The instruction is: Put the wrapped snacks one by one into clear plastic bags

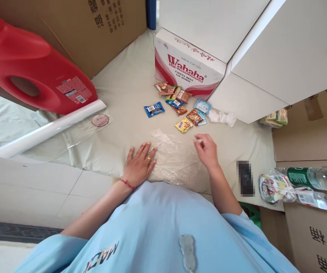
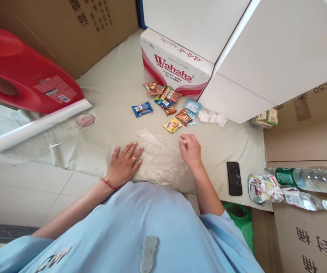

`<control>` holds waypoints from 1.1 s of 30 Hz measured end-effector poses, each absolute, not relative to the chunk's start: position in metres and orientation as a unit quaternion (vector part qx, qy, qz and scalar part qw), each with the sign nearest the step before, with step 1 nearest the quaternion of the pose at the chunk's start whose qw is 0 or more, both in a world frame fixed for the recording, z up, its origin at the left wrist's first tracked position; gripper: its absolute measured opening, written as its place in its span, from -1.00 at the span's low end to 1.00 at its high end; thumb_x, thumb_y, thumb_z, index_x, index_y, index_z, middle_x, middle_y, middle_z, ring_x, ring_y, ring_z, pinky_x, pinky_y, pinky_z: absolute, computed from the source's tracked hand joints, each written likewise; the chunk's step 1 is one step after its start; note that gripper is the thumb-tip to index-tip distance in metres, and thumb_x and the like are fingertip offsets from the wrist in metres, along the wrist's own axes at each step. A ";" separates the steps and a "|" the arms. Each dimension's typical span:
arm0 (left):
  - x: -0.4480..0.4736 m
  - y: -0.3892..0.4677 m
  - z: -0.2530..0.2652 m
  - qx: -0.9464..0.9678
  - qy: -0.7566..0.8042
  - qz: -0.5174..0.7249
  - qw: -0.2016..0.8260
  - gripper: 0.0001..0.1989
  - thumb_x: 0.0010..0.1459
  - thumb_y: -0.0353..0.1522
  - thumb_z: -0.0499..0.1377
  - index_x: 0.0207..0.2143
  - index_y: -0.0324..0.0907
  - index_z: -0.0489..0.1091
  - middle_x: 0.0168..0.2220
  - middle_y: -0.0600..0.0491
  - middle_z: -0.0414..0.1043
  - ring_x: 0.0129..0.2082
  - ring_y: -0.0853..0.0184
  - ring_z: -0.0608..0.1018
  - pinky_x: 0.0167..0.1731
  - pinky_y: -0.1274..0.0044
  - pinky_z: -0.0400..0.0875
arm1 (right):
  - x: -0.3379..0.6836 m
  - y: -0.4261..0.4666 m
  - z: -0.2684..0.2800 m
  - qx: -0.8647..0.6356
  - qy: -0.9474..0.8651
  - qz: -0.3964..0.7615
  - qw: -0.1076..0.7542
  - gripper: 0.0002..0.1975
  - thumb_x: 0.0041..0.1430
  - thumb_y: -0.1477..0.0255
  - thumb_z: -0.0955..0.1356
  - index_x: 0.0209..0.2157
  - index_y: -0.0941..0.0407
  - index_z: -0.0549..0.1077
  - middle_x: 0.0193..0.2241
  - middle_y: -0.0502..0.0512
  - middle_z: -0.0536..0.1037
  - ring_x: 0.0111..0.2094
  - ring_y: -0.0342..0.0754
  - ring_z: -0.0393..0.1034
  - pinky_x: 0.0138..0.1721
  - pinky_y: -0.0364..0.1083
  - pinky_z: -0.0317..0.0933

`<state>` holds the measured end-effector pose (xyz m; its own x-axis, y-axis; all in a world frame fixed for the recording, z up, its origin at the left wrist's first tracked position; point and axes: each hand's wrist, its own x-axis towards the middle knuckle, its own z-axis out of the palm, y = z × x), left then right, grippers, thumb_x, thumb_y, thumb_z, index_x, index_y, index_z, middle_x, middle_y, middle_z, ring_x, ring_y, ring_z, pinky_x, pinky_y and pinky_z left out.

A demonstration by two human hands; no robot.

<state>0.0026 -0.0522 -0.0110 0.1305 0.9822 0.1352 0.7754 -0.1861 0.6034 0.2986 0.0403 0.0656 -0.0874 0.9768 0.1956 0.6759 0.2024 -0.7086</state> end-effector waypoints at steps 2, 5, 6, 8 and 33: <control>0.003 -0.055 -0.011 0.722 0.607 0.263 0.200 -0.46 0.36 -0.19 0.08 0.36 0.05 0.34 0.45 -0.15 0.17 0.44 -0.10 0.26 0.41 -0.09 -0.21 | 0.271 0.061 0.059 -0.566 -0.755 0.237 0.229 -0.64 0.25 0.31 0.43 0.07 0.06 0.56 0.07 0.24 0.56 -0.17 0.07 0.51 -0.06 0.03 0.38; 0.002 -0.062 -0.009 0.722 0.611 0.260 0.195 -0.47 0.37 -0.19 0.06 0.36 0.04 0.34 0.45 -0.18 0.17 0.43 -0.09 0.28 0.41 -0.09 -0.21 | 0.239 0.090 0.044 -0.561 -0.785 0.248 0.086 -0.74 0.24 0.42 0.41 -0.05 0.07 0.62 -0.01 0.23 0.61 -0.09 0.15 0.52 -0.06 0.04 0.35; 0.001 -0.065 -0.009 0.721 0.614 0.258 0.193 -0.47 0.38 -0.19 0.05 0.36 0.04 0.34 0.44 -0.19 0.18 0.43 -0.08 0.28 0.41 -0.08 -0.22 | 0.233 0.100 0.041 -0.562 -0.785 0.251 0.066 -0.79 0.27 0.44 0.38 -0.11 0.07 0.63 -0.08 0.20 0.64 -0.10 0.14 0.52 -0.06 0.03 0.33; -0.003 -0.071 -0.008 0.717 0.619 0.257 0.192 -0.47 0.38 -0.19 0.04 0.36 0.04 0.33 0.44 -0.18 0.19 0.43 -0.06 0.29 0.42 -0.07 -0.23 | 0.228 0.121 0.038 -0.577 -0.773 0.253 0.077 -0.78 0.31 0.48 0.31 -0.18 0.07 0.63 -0.18 0.16 0.66 -0.13 0.10 0.52 -0.05 0.01 0.32; -0.001 0.053 0.000 0.816 0.557 0.086 0.129 -0.39 0.48 -0.12 -0.21 0.46 -0.09 0.13 0.52 -0.12 -0.01 0.50 0.06 0.16 0.42 -0.12 -0.35 | 0.337 -0.014 0.013 -0.538 -0.785 0.207 0.227 -0.64 0.43 0.29 0.29 0.14 0.07 0.55 0.24 0.27 0.50 0.30 0.15 0.33 0.32 0.23 0.24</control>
